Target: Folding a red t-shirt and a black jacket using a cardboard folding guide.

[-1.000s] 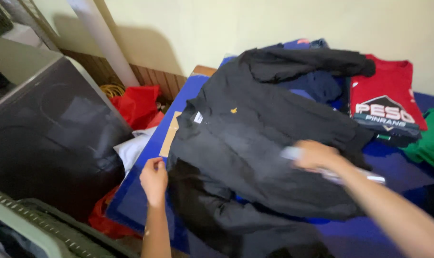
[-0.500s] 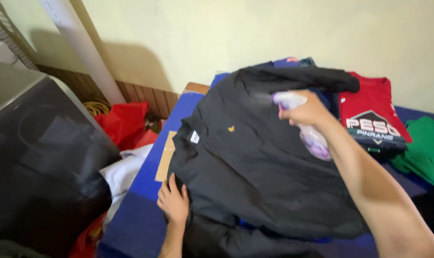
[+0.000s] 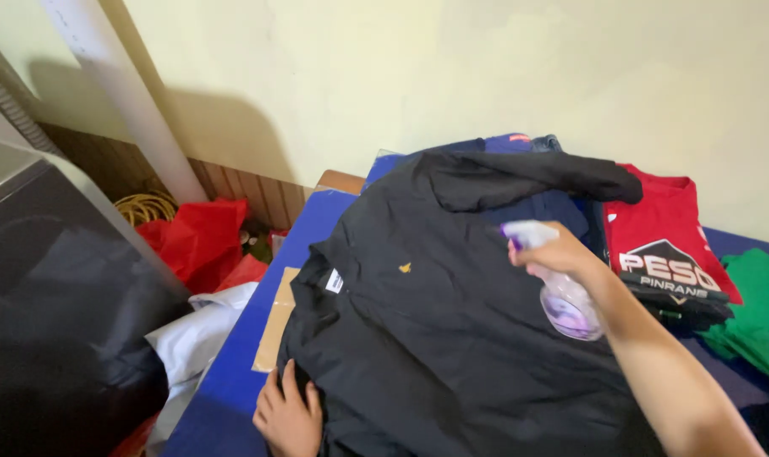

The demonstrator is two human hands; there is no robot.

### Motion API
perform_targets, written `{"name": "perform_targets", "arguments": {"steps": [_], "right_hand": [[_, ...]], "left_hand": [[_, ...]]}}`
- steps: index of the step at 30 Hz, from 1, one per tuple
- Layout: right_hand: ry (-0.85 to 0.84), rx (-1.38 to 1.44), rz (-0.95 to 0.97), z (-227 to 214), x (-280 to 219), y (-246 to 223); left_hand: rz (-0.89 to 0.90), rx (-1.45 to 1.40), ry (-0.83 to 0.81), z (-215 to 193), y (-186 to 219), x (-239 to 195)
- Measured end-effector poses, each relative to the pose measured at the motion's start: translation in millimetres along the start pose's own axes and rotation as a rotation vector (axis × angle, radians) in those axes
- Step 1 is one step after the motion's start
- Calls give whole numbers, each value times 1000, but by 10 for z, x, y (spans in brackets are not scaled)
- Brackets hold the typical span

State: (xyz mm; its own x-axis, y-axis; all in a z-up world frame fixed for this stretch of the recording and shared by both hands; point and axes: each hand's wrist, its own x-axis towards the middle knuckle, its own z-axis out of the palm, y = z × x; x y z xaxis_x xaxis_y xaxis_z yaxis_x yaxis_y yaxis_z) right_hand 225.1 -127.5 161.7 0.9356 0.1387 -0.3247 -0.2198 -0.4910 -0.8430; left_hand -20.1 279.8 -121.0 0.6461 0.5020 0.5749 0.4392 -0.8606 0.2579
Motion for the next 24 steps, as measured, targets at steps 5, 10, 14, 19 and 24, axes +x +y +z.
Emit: {"name": "perform_targets", "arguments": {"steps": [5, 10, 14, 19, 24], "right_hand": [[724, -227, 15, -1120, 528, 563], [520, -440, 92, -1112, -220, 264], [-6, -66, -39, 101, -1268, -375], [-258, -188, -88, 1355, -2211, -438], [-401, -969, -8, 1285, -2860, 695]], "left_hand": [[51, 113, 8, 20, 30, 9], [140, -91, -62, 44, 78, 293], [146, -531, -335, 499, -432, 523], [-462, -1080, -616, 260, -826, 713], [-698, -1079, -624, 183, -793, 831]]}}
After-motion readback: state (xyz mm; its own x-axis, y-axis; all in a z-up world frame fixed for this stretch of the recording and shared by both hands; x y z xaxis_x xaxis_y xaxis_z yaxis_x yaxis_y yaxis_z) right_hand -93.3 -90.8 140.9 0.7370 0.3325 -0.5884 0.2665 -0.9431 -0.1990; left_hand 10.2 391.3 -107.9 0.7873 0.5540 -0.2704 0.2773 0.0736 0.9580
